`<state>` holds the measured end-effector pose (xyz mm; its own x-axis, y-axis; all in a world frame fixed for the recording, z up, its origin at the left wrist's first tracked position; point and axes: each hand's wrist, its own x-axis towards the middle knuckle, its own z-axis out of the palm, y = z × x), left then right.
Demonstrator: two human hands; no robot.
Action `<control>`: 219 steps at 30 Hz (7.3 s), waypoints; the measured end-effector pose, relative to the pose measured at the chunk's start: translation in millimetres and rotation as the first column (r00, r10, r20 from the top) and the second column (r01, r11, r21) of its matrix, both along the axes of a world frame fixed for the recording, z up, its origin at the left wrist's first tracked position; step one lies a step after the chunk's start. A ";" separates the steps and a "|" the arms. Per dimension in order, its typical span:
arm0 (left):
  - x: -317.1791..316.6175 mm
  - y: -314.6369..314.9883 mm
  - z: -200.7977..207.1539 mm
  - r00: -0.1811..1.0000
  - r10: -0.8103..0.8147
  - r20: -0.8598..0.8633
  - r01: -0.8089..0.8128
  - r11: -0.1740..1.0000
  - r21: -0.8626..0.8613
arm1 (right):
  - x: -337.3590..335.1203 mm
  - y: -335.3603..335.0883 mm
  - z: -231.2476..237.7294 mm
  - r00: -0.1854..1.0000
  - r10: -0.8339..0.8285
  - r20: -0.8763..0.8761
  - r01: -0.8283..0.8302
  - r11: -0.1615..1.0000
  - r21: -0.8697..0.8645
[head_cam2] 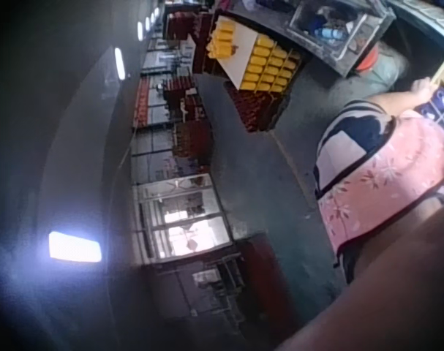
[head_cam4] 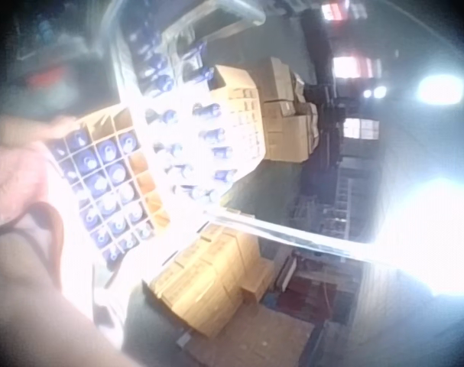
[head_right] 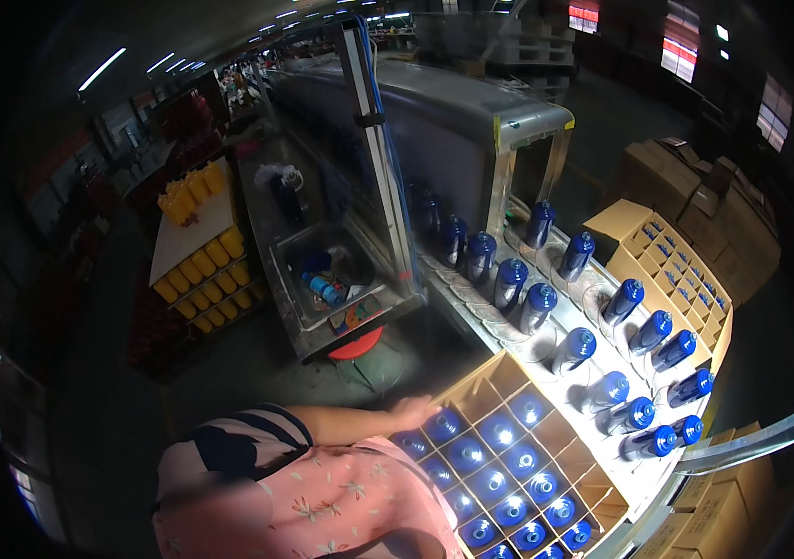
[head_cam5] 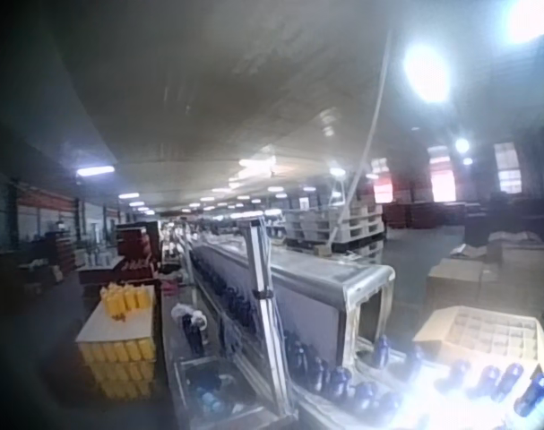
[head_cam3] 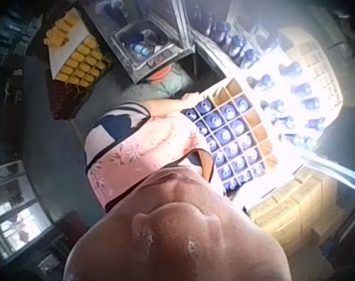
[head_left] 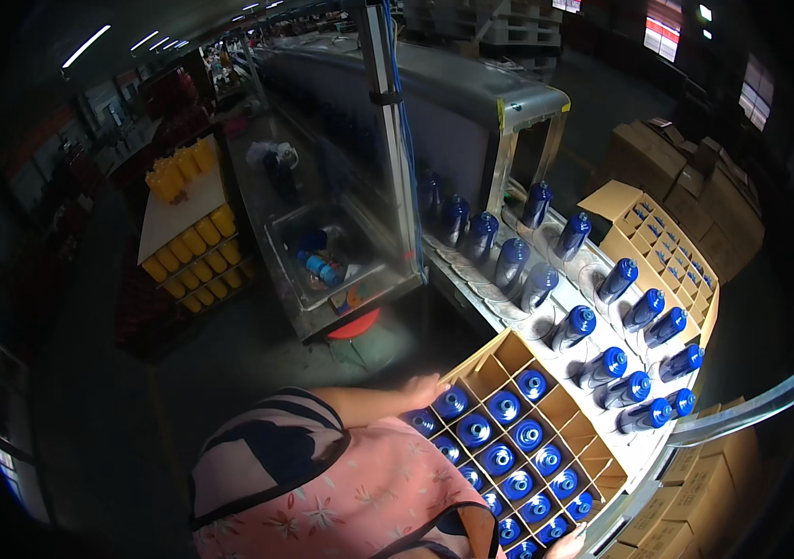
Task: The person repeatedly picks up blue plastic bottles from a conveyor belt and places them into a cardboard carton with compartments. The person occasionally inspects the bottom of bottles before placing them in the carton.
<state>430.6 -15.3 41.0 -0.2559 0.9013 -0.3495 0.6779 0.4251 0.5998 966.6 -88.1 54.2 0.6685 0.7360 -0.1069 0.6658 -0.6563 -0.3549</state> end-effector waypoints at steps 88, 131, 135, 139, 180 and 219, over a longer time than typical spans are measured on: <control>19.1 322.7 70.7 0.932 -0.239 0.273 0.030 0.799 0.600 | -66.7 9.0 2.1 0.981 -0.112 -0.156 0.128 0.987 0.093; 21.9 191.5 62.7 0.898 -0.399 0.186 0.313 0.875 0.368 | -84.1 34.4 28.9 0.955 -0.075 -0.286 0.101 0.992 0.075; 11.7 170.5 113.4 0.724 -0.360 0.589 0.016 0.862 0.506 | -80.1 29.4 27.8 0.968 -0.043 -0.249 0.075 0.990 0.120; -2.2 159.1 159.4 0.571 -0.269 0.775 -0.295 0.814 0.500 | -70.5 24.5 28.3 0.965 -0.060 -0.254 0.094 0.988 0.122; 45.7 154.7 204.0 -0.001 -0.353 0.936 -0.247 0.907 0.342 | -269.5 122.8 156.3 -0.140 0.438 -0.888 -0.030 0.895 0.446; 72.1 99.4 142.3 -0.474 0.156 0.867 0.158 0.983 -0.091 | -291.8 133.8 219.1 -0.120 0.544 -0.831 0.001 0.837 0.548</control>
